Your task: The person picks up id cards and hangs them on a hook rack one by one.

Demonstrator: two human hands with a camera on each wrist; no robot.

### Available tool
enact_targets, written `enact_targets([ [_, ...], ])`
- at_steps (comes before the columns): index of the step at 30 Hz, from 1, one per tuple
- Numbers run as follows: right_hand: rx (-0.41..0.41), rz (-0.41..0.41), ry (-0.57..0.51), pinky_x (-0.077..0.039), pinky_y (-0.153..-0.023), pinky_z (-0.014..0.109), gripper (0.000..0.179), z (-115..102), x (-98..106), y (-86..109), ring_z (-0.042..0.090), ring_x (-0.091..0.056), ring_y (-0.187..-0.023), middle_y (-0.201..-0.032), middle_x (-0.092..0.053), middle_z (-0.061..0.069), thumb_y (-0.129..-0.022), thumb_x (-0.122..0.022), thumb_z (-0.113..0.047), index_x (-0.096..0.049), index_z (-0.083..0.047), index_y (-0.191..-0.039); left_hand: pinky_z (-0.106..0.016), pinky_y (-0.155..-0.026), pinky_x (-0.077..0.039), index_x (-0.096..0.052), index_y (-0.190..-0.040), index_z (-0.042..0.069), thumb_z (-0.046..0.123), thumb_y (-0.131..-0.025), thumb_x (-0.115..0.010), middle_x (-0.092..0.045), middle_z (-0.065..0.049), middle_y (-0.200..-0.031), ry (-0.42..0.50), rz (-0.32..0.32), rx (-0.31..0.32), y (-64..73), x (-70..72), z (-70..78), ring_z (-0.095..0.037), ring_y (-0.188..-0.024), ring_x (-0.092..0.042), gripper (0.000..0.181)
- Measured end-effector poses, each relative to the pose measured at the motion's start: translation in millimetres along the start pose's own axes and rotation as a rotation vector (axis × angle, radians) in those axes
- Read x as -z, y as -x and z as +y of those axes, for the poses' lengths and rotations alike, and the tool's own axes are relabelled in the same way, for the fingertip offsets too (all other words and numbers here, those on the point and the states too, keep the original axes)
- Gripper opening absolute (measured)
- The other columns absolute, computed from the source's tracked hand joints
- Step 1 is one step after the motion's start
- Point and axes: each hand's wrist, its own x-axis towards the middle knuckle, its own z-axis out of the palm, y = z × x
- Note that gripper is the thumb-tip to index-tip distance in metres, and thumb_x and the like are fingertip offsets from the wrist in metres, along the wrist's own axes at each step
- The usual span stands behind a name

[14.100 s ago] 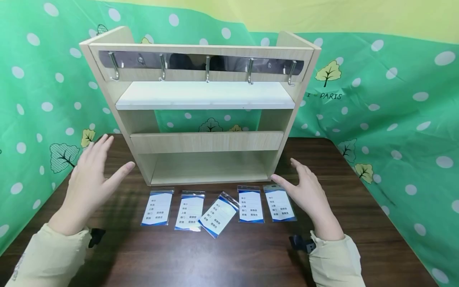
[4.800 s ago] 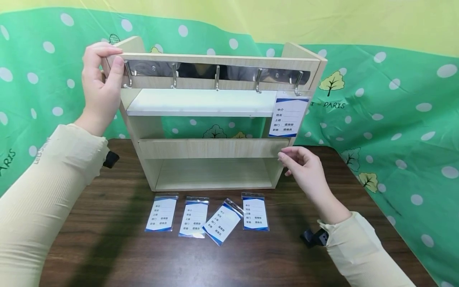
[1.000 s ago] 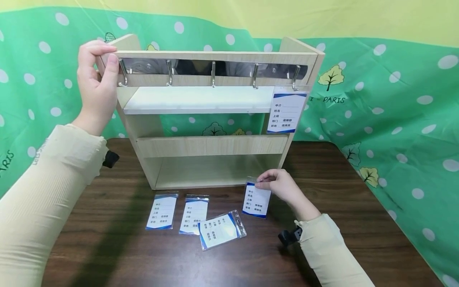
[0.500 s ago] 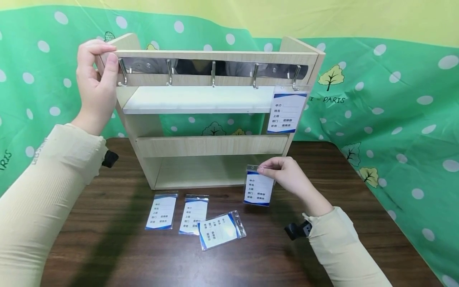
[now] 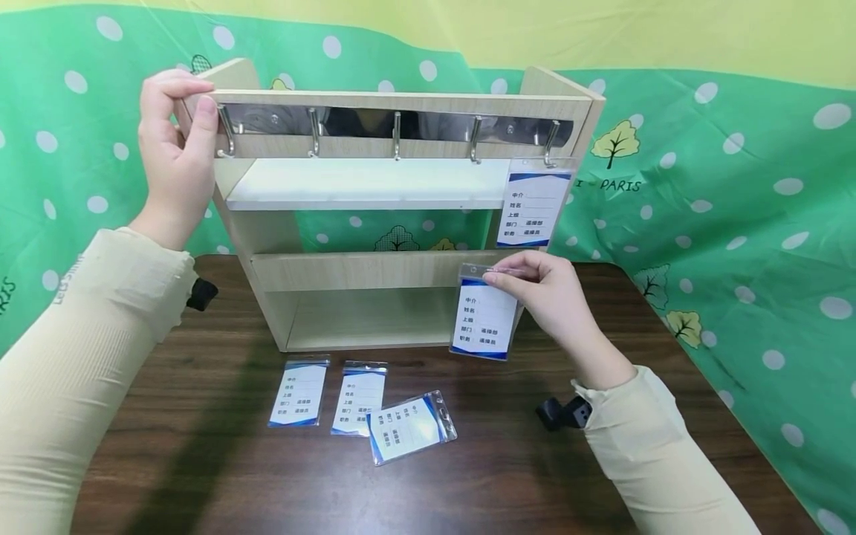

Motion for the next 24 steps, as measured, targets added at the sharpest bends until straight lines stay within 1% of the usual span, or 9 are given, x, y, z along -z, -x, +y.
enact_targets([
  [5, 0.061, 0.1, -0.013, -0.046, -0.058, 0.02, 0.026, -16.2, 4.5, -5.4, 0.005, -0.064, -0.073, -0.081, -0.069, -0.024, -0.09, -0.073, -0.029, -0.071, -0.006, -0.103, -0.02, -0.102, -0.031, -0.061, -0.107, -0.008, 0.007, -0.096, -0.053, -0.049, 0.021, -0.104, 0.003, -0.002, -0.003, 0.0, -0.3, 0.8, 0.003, -0.11, -0.044, 0.02],
  [9, 0.088, 0.159, -0.046, -0.047, -0.058, 0.018, 0.024, -30.0, 7.2, -11.5, 0.004, -0.065, -0.072, -0.078, -0.07, -0.025, -0.088, -0.076, -0.028, -0.073, -0.009, -0.102, -0.02, -0.103, -0.031, -0.063, -0.106, -0.005, 0.006, -0.096, -0.052, -0.049, 0.022, -0.104, 0.004, 0.0, -0.001, 0.2, -0.2, 0.1, 0.002, -0.11, -0.044, 0.018],
  [15, 0.151, 0.21, -0.094, -0.047, -0.056, 0.015, 0.012, -49.4, 11.3, -21.6, 0.001, -0.064, -0.069, -0.073, -0.069, -0.023, -0.086, -0.078, -0.021, -0.074, -0.015, -0.096, -0.02, -0.105, -0.03, -0.062, -0.106, -0.005, 0.006, -0.096, -0.052, -0.049, 0.022, -0.105, -0.004, -0.002, -0.014, -0.5, 0.2, -2.7, 0.002, -0.111, -0.044, 0.018],
  [21, 0.202, 0.24, -0.117, -0.047, -0.057, 0.013, 0.016, -63.5, 14.2, -31.2, 0.001, -0.064, -0.068, -0.074, -0.069, -0.021, -0.085, -0.079, -0.019, -0.075, -0.013, -0.098, -0.02, -0.107, -0.03, -0.063, -0.106, -0.004, 0.007, -0.096, -0.053, -0.049, 0.022, -0.104, -0.009, 0.0, 0.004, -0.4, 0.3, -1.3, 0.002, -0.112, -0.044, 0.018],
  [24, 0.21, 0.245, -0.131, -0.047, -0.057, 0.013, 0.015, -67.5, 14.6, -35.4, 0.001, -0.064, -0.069, -0.074, -0.07, -0.021, -0.084, -0.079, -0.019, -0.076, -0.015, -0.098, -0.021, -0.107, -0.03, -0.062, -0.107, -0.007, 0.008, -0.096, -0.053, -0.048, 0.022, -0.104, -0.01, 0.0, 0.004, -0.4, 0.1, -1.1, 0.003, -0.112, -0.044, 0.02],
])
